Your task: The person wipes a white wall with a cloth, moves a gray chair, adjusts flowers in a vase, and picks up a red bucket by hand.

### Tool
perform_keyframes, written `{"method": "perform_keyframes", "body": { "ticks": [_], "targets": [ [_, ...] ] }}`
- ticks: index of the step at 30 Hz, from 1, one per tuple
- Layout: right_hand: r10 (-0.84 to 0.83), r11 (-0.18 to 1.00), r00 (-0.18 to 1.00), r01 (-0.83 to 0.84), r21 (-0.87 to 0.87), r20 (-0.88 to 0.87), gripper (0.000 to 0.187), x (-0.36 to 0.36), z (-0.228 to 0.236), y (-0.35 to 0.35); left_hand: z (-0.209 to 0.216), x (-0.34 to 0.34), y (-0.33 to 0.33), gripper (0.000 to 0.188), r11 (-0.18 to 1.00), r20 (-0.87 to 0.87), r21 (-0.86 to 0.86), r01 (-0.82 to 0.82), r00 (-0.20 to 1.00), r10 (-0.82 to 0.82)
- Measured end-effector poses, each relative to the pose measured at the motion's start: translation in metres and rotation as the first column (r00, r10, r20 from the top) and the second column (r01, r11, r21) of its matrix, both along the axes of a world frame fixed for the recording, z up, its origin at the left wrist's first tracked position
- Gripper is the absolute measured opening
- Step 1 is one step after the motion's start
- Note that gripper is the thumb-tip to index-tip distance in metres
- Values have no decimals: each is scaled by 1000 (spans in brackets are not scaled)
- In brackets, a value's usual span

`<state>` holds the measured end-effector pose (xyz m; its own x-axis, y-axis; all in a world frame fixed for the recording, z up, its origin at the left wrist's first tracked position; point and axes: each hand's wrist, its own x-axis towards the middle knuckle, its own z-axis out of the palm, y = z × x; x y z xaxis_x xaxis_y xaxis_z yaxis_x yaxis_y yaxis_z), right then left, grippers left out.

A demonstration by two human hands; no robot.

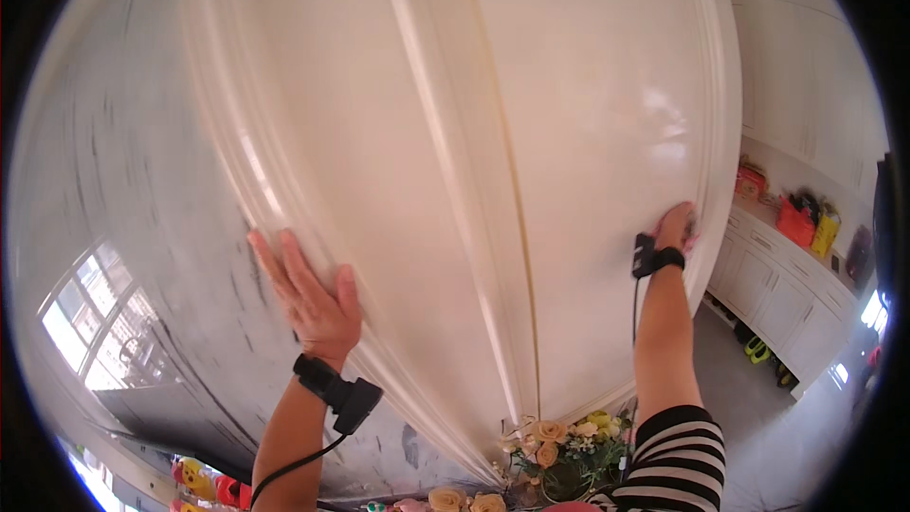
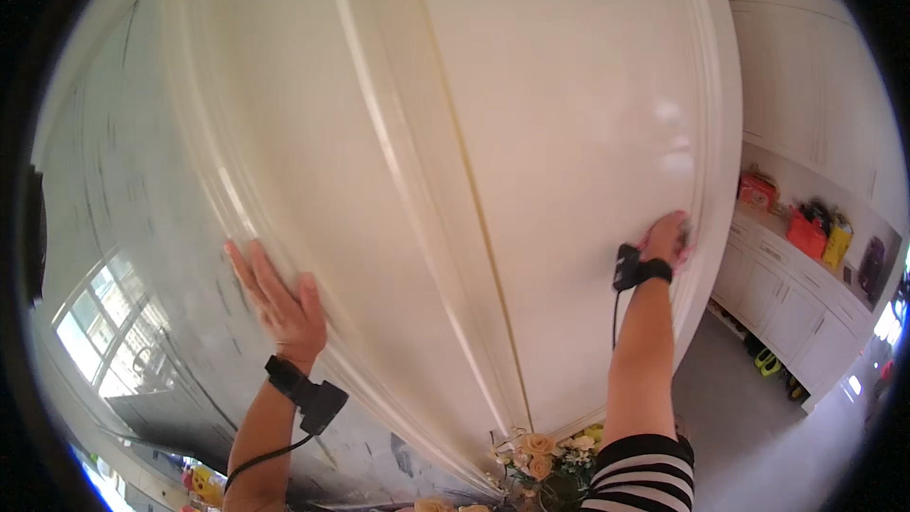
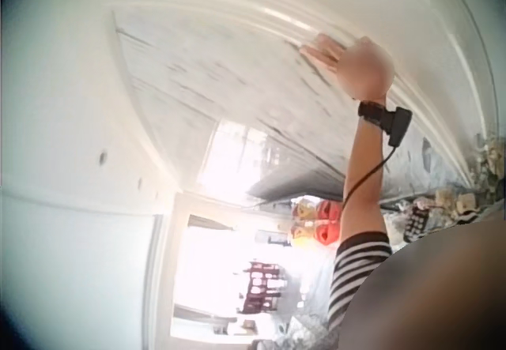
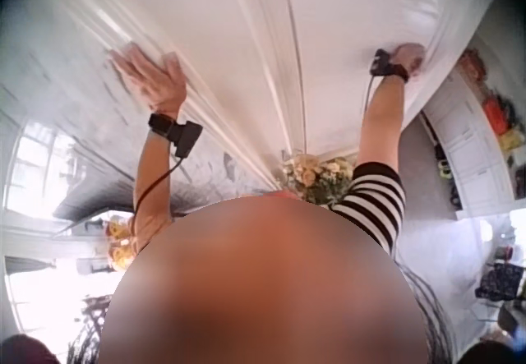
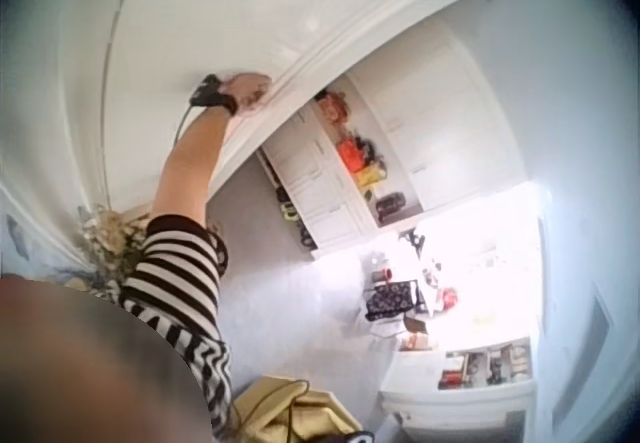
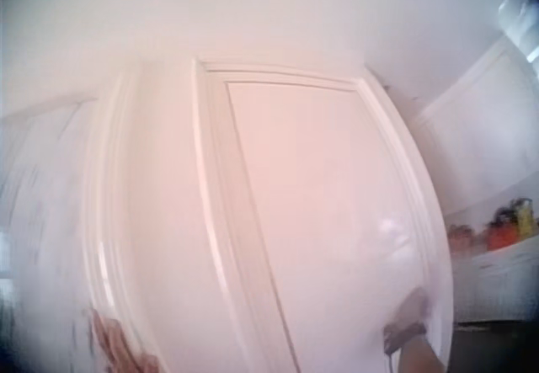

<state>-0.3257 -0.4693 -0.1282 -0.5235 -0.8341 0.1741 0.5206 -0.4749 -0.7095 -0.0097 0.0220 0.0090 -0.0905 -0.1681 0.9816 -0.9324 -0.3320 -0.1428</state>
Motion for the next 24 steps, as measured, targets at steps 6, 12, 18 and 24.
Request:
{"method": "perform_keyframes", "body": {
  "ticks": [6, 12, 18, 24],
  "targets": [
    [-628, 662, -171, 395, -637, -759, 36, 13, 259, 42, 1, -6, 4, 64, 998, -54, 37, 54, 997, -51],
    [-940, 332, 174, 269, -904, -293, 49, 149, 328, 245, 3, -4, 5, 65, 998, -42, 32, 48, 998, -47],
    [-858, 411, 293, -99, -906, -421, 32, 142, 139, 248, 4, -2, 6, 65, 999, -96, 19, 50, 994, -48],
    [-518, 677, 348, -392, -623, -781, 88, 124, -105, 259, 1, 4, -5, 70, 992, -108, -14, 124, 986, -125]
  ]
}}
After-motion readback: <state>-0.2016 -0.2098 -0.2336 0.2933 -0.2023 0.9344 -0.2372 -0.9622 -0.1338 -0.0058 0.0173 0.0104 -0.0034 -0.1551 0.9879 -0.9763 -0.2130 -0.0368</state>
